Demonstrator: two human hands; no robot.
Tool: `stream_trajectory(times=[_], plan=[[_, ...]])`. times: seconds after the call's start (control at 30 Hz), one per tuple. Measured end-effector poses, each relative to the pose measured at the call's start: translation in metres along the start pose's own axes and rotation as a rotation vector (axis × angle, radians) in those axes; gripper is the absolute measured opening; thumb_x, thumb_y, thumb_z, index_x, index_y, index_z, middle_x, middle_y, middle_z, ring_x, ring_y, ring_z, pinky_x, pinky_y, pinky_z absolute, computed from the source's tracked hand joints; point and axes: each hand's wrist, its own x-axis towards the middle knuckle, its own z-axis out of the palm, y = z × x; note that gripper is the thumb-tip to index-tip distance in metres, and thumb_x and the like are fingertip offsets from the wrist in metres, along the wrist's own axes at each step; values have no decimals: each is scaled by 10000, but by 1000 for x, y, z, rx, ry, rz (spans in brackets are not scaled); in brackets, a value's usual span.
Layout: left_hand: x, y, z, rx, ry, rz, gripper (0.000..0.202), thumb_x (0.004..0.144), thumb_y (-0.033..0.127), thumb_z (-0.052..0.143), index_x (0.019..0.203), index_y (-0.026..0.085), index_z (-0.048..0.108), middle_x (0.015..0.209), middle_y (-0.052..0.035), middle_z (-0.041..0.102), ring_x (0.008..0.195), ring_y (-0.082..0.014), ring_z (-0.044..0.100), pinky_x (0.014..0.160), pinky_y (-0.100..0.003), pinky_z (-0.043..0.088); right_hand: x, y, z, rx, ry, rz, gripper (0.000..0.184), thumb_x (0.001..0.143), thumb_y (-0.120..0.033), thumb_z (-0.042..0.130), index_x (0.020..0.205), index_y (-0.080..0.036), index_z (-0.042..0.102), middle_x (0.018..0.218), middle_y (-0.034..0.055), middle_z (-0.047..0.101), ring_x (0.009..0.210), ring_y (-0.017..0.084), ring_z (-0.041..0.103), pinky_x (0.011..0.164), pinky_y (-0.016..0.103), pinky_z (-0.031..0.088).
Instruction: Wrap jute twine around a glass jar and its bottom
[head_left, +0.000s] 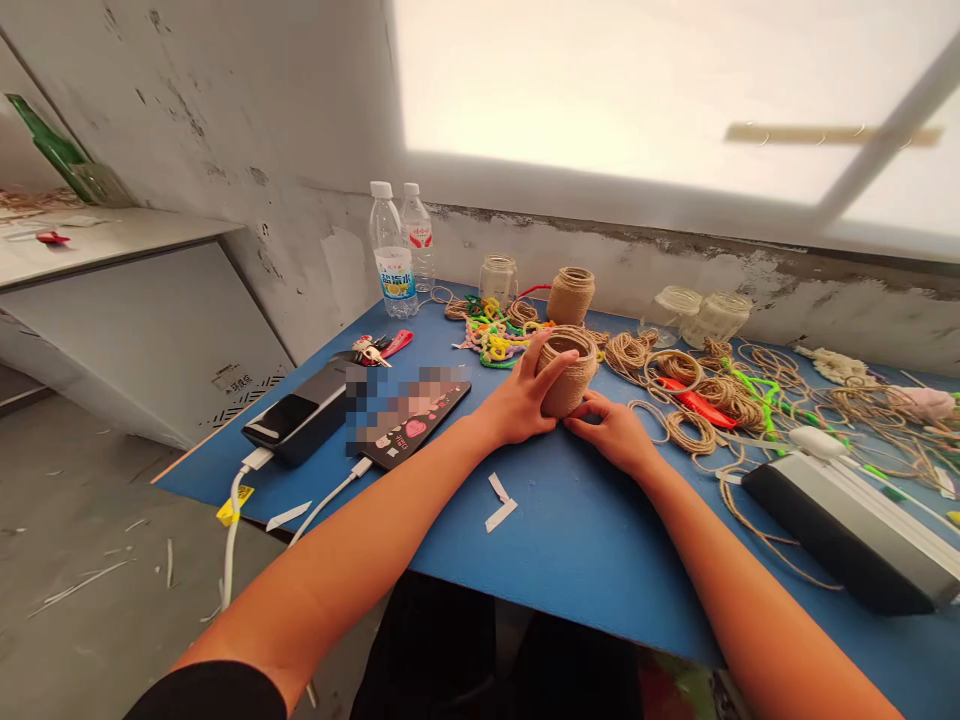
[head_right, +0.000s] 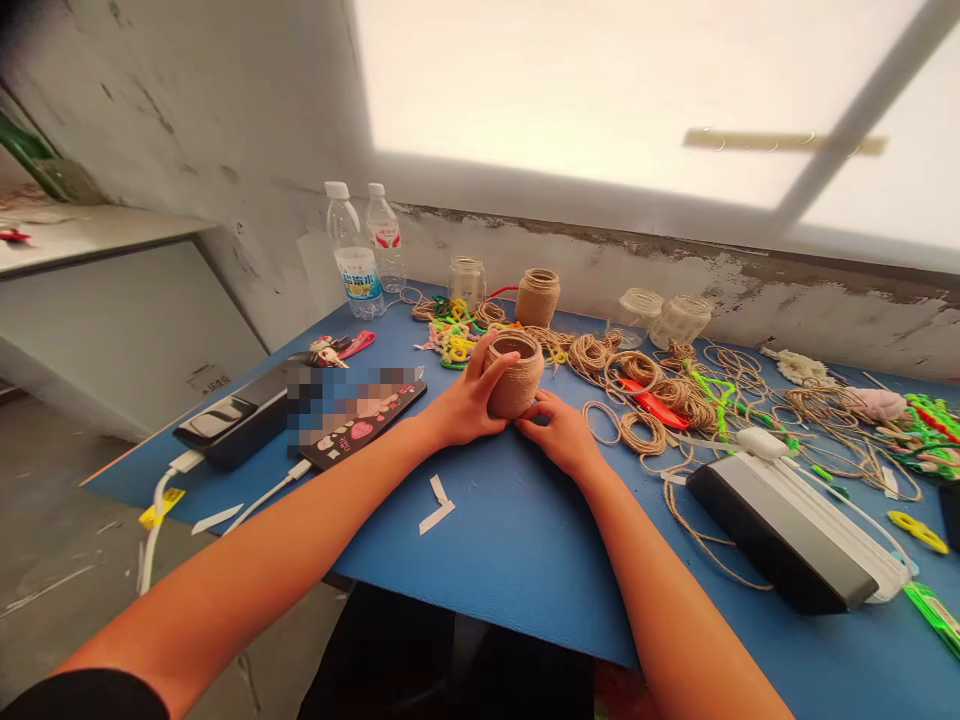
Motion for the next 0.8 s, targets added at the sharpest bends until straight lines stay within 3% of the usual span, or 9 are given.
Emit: stream_trajectory(times=[0.47,0.6,0.8], plan=[[2,-5,-3,-43,-3,1,1026,690,67,756,1511,356,213,1632,-103,-17,1521,-373,54,1220,-523,230,0,-5,1,0,-10,16,180,746,-386,600,684,-228,658,1065,29,722,931,241,653,890,361,455],[3,-2,-6,-71,-27,-40,1047,675,36,736,1515,354,200,1635,-103,-49,1526,-359,34,1225,-514,212,0,-5,2,1,11,21,167,744,-367,610,658,-229,646,1001,13,736,870,232,662,845,342,469],[5,-2,-8,-109,66,-164,1090,608,59,774,1492,325,195,1624,-125,-50,1524,-366,24,1230,-541,155,2,-6,7,-1,65,58,182,766,-396,608,727,-232,677,964,10,759,836,238,676,817,339,482]])
